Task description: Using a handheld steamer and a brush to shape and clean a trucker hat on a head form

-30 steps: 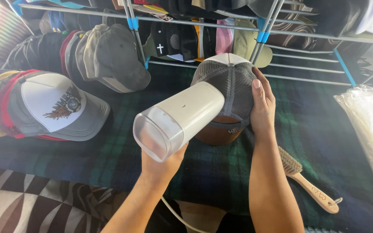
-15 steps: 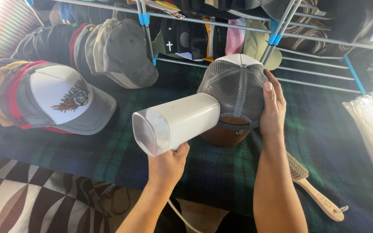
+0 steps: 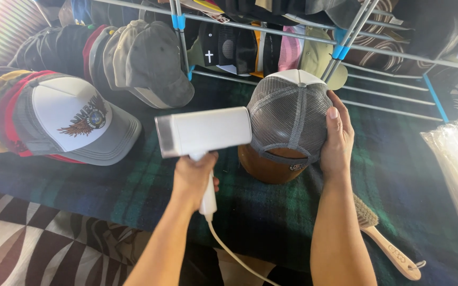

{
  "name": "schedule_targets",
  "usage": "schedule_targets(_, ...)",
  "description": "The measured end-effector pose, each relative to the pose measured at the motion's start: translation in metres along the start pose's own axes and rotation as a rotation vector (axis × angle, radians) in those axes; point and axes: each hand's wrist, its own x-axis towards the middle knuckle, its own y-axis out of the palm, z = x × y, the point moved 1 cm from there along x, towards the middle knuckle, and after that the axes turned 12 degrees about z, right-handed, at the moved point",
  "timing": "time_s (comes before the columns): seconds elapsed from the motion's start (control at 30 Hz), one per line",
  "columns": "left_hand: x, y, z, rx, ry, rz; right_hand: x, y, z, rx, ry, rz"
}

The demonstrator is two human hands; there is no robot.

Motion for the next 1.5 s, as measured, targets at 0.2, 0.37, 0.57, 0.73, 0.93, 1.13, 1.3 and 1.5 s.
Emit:
schedule_targets(0.2, 0.038, -0.018, -0.037, 0.003, 0.002, 0.142, 0.001, -0.001, -0.001, -0.009, -0.003, 0.01)
schedule_targets(0.37, 0.06, -0.025, -0.058, 0.125, -0.046, 0.205, 0.001, -0.002, -0.005, -0.02, -0.02, 0.003)
schedule_targets(0.57, 0.079, -0.025, -0.06, 0.414, 0.046, 0.127, -0.003, 0.003, 0.002, -0.028, -0.047, -0.015)
schedule_targets(0.73, 0.038, -0.016, -0.103, 0.622, 0.281, -0.073, -0.001, -0.005, -0.007, -0.025, -0.002, -0.01)
schedule_targets(0.93, -0.048, 0.014, -0.19, 0.878, 0.528, 0.088, 0.0, -0.003, 0.005, -0.08, 0.011, -0.006)
schedule_targets(1.13, -0.061, 0.049, -0.214, 1.247, 0.342, 0.232, 0.006, -0.011, 0.002, 0.033, 0.251, 0.017)
schedule_targets(1.3, -0.04, 0.069, -0.229, 1.395, 0.322, 0.192, 0.006, -0.007, 0.007, 0.107, 0.253, -0.003)
schedule_targets(1.5, -0.038, 0.052, -0.242, 1.275, 0.221, 0.285, 0.005, -0.006, 0.006, 0.078, 0.253, -0.013)
